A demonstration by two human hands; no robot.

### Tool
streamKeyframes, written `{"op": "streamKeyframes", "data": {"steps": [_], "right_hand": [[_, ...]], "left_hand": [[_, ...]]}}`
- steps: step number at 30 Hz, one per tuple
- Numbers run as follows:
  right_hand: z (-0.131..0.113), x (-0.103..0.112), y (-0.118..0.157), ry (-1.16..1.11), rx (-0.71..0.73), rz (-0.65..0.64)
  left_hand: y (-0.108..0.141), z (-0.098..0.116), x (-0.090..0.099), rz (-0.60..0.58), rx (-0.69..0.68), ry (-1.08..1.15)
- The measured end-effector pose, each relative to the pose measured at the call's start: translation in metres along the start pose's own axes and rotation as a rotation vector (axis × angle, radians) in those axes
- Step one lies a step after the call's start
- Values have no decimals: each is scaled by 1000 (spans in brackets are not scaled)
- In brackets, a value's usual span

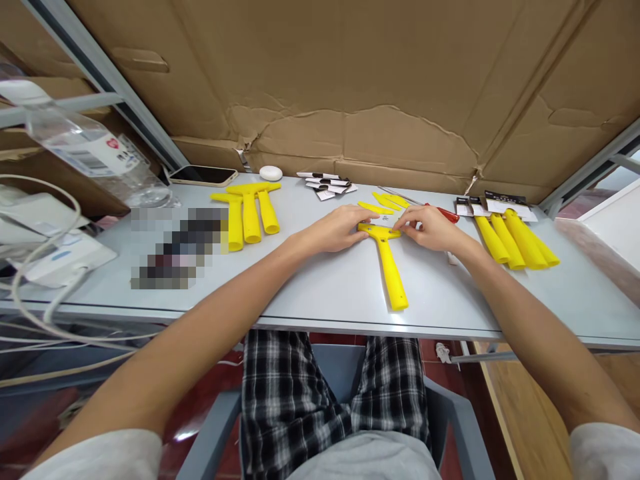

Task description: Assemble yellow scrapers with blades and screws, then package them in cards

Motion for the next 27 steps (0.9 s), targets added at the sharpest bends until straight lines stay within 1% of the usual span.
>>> {"op": "streamKeyframes", "data": {"steps": [5, 10, 15, 19, 27], "right_hand": [[-2, -3, 0, -4, 22, -18], [-4, 1, 1, -8, 3, 8], [-3, -2, 0, -14, 51, -19], [0, -4, 0, -13, 51, -23], [-2, -3, 0, 6, 44, -12]], "left_hand": [[0, 1, 0, -4, -10, 2], [0, 1, 0, 2, -14, -6], [0, 4, 1, -5, -27, -25], [0, 6, 2, -18, -14, -39], [-1, 6, 1, -22, -16, -40]]}}
Point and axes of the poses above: each hand's wrist, its own y-axis away from the middle knuckle, its own x-axis out of the back of the hand, z = x × y, the point moved 9 cm from there along -y, towards the middle knuckle
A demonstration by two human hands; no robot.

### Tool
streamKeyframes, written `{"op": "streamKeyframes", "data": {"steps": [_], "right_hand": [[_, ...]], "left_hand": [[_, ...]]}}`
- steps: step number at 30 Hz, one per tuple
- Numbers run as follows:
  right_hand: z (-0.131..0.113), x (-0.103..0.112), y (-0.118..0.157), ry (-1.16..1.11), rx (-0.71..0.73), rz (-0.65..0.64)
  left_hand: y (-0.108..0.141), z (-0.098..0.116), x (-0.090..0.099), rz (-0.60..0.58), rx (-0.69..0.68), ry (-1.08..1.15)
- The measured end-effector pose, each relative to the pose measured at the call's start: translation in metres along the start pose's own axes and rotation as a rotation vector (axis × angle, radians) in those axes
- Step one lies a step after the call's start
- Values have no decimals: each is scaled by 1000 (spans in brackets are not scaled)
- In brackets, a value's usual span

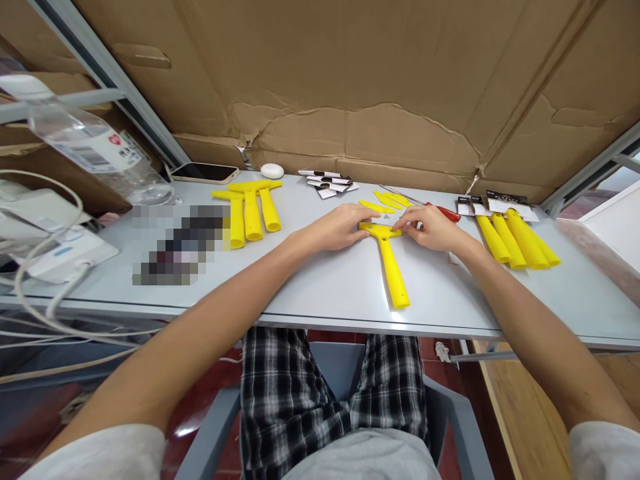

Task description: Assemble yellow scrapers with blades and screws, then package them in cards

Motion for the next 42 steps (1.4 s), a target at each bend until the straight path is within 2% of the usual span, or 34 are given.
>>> {"op": "streamKeyframes", "data": {"steps": [25, 30, 33, 38, 42], "right_hand": [[1, -4, -1, 39, 8, -24], [3, 1, 0, 47, -24, 7], [13, 9, 2, 61, -102, 55], [37, 27, 5, 183, -206, 117], [49, 30, 7, 255, -244, 102]], "left_hand": [[0, -5, 1, 12, 18, -15], [0, -9, 9, 4, 25, -56], [3, -19, 17, -19, 71, -84], [14, -42, 18, -171, 242, -127], [21, -52, 17, -235, 375, -166]]}}
Point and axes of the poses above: each hand's wrist, its own y-axis away from the middle knuckle, its own x-axis out of the back of the hand, z = x × y, the point moved 9 cm from there along -y, towards the middle knuckle
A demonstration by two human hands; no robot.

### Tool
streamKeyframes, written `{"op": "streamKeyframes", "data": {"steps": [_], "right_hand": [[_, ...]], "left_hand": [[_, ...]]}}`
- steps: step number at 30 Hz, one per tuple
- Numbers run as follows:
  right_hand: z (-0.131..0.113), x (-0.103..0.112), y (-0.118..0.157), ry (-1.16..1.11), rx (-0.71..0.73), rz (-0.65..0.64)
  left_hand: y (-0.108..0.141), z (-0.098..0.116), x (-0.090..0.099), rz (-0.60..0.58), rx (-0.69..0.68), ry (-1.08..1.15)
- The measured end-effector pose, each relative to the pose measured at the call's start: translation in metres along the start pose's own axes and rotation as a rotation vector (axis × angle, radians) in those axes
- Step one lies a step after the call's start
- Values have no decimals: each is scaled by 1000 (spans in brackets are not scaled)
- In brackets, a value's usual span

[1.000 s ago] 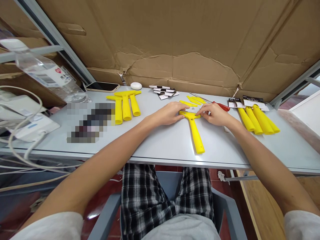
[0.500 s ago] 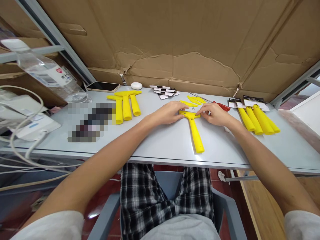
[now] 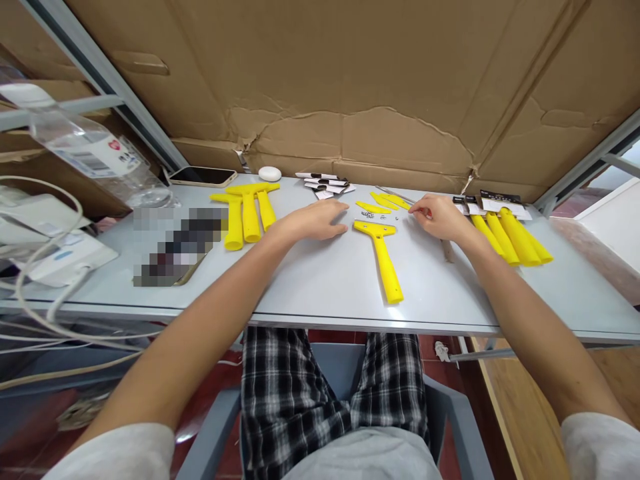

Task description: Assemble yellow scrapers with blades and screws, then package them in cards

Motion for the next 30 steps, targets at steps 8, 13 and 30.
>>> {"op": "streamKeyframes", "data": {"steps": [8, 13, 30], "right_hand": [[-5, -21, 4, 115, -35, -159], [-17, -41, 13, 206, -5, -329], [-24, -26, 13, 74, 9, -102]], "left_hand": [[0, -2, -16, -110, 89, -21], [5, 2, -19, -108, 125, -54], [11, 130, -4, 156, 56, -160]]}}
Point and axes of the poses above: each hand's wrist, its own y-axis away from the middle knuckle, its own x-axis out of the back of the hand, z = x × y, the point moved 9 cm from there along -y, towards the middle knuckle
